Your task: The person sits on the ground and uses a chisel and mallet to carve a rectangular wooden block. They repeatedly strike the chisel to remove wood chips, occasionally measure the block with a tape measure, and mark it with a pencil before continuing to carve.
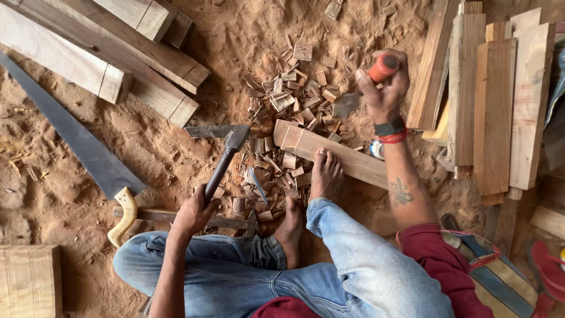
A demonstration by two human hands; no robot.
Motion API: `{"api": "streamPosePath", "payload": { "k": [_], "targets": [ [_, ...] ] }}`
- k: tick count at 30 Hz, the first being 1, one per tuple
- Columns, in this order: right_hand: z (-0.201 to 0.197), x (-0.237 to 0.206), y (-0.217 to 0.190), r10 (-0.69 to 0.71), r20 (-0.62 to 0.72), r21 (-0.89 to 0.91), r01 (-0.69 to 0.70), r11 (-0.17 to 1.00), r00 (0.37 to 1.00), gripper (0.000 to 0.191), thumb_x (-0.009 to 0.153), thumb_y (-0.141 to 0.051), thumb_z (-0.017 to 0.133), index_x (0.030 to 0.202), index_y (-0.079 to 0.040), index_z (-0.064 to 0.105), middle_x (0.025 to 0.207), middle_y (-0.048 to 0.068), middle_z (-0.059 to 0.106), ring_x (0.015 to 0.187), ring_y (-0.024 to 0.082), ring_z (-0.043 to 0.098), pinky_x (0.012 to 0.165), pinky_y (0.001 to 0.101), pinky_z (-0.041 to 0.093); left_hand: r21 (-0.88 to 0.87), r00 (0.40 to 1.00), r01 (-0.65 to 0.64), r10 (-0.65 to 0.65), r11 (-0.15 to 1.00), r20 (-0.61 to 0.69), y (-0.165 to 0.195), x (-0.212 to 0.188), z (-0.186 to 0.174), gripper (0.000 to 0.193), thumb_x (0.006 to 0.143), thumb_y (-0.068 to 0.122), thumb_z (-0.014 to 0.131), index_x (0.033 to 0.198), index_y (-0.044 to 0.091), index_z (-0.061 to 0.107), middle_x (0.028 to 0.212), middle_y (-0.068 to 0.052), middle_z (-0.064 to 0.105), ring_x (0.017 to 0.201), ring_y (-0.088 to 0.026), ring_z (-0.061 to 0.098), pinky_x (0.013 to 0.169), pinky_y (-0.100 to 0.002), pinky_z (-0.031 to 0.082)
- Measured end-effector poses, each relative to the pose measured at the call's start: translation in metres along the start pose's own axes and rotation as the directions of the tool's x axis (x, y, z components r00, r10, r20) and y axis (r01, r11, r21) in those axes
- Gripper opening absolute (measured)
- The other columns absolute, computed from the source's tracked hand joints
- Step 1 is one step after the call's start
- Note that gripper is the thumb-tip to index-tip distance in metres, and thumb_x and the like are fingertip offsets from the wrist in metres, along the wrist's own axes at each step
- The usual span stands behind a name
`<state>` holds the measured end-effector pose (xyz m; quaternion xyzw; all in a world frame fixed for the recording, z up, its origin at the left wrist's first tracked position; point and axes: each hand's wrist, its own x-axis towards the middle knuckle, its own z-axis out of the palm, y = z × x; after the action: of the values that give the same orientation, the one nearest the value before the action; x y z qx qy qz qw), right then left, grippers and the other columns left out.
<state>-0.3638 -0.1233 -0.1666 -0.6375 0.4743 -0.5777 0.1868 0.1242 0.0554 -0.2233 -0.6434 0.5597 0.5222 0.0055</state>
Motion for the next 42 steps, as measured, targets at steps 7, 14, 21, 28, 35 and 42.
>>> {"api": "streamPosePath", "payload": {
  "k": [7, 14, 21, 28, 35, 42],
  "targets": [
    [0.082, -0.017, -0.039, 0.286, 0.011, 0.778, -0.188, 0.600, 0.958, 0.025, 0.090, -0.012, 0.083, 0.099, -0.012, 0.060, 0.091, -0.001, 0.061, 0.065, 0.009, 0.060, 0.052, 0.0295, 0.052, -0.008, 0.998, 0.063, -0.062, 0.998, 0.023, -0.005, 0.006, 0.005, 0.039, 0.096, 0.039, 0.063, 0.119, 0.008, 0.055, 0.084, -0.013, 0.077, 0.063, -0.023, 0.072, 0.062, -0.044, 0.062],
    [0.098, -0.029, -0.033, 0.236, 0.071, 0.588, -0.231, 0.775, 0.969, 0.028, 0.096, -0.020, 0.080, 0.084, -0.008, 0.057, 0.067, 0.002, 0.058, 0.053, 0.012, 0.057, 0.046, 0.0296, 0.047, 0.010, 0.999, 0.049, -0.049, 0.999, 0.005, -0.005, 0.003, 0.003, 0.041, 0.096, 0.039, 0.065, 0.121, 0.009, 0.056, 0.084, -0.013, 0.075, 0.066, -0.020, 0.071, 0.065, -0.043, 0.062],
    [0.097, -0.043, -0.024, 0.337, 0.093, 0.584, -0.326, 0.744, 0.937, 0.031, 0.096, -0.021, 0.080, 0.083, -0.008, 0.055, 0.063, 0.001, 0.056, 0.049, 0.009, 0.053, 0.043, 0.0281, 0.043, 0.017, 0.994, 0.104, -0.105, 0.994, 0.028, 0.000, 0.004, 0.004, 0.042, 0.095, 0.041, 0.065, 0.121, 0.009, 0.055, 0.084, -0.013, 0.073, 0.067, -0.023, 0.070, 0.066, -0.045, 0.062],
    [0.113, -0.058, -0.011, 0.049, 0.026, 0.579, -0.055, 0.813, 0.998, 0.022, 0.096, -0.020, 0.073, 0.082, -0.005, 0.064, 0.059, 0.003, 0.064, 0.044, 0.008, 0.060, 0.038, 0.0257, 0.051, -0.301, 0.984, 0.105, -0.057, 0.948, 0.166, 0.011, 0.006, -0.007, 0.049, 0.089, 0.036, 0.070, 0.129, 0.011, 0.054, 0.083, -0.012, 0.074, 0.063, -0.018, 0.066, 0.062, -0.038, 0.059],
    [0.113, -0.066, -0.031, 0.244, 0.209, 0.420, -0.313, 0.852, 0.947, 0.025, 0.093, -0.020, 0.079, 0.082, -0.008, 0.059, 0.069, 0.003, 0.063, 0.050, 0.008, 0.057, 0.044, 0.0250, 0.047, -0.470, 0.940, 0.181, -0.012, 0.864, 0.341, 0.058, 0.030, -0.023, 0.050, 0.089, 0.030, 0.072, 0.127, 0.001, 0.057, 0.076, -0.006, 0.061, 0.055, -0.019, 0.054, 0.048, -0.036, 0.050],
    [0.110, -0.073, -0.043, 0.254, 0.283, 0.320, -0.340, 0.884, 0.925, 0.023, 0.090, -0.019, 0.080, 0.081, -0.011, 0.060, 0.072, 0.000, 0.064, 0.062, 0.009, 0.065, 0.056, 0.0284, 0.054, -0.266, 0.994, -0.100, 0.105, 0.959, 0.004, 0.119, -0.031, -0.015, 0.041, 0.092, 0.028, 0.077, 0.118, 0.002, 0.059, 0.077, -0.004, 0.059, 0.061, -0.015, 0.054, 0.053, -0.029, 0.049]
  ]
}}
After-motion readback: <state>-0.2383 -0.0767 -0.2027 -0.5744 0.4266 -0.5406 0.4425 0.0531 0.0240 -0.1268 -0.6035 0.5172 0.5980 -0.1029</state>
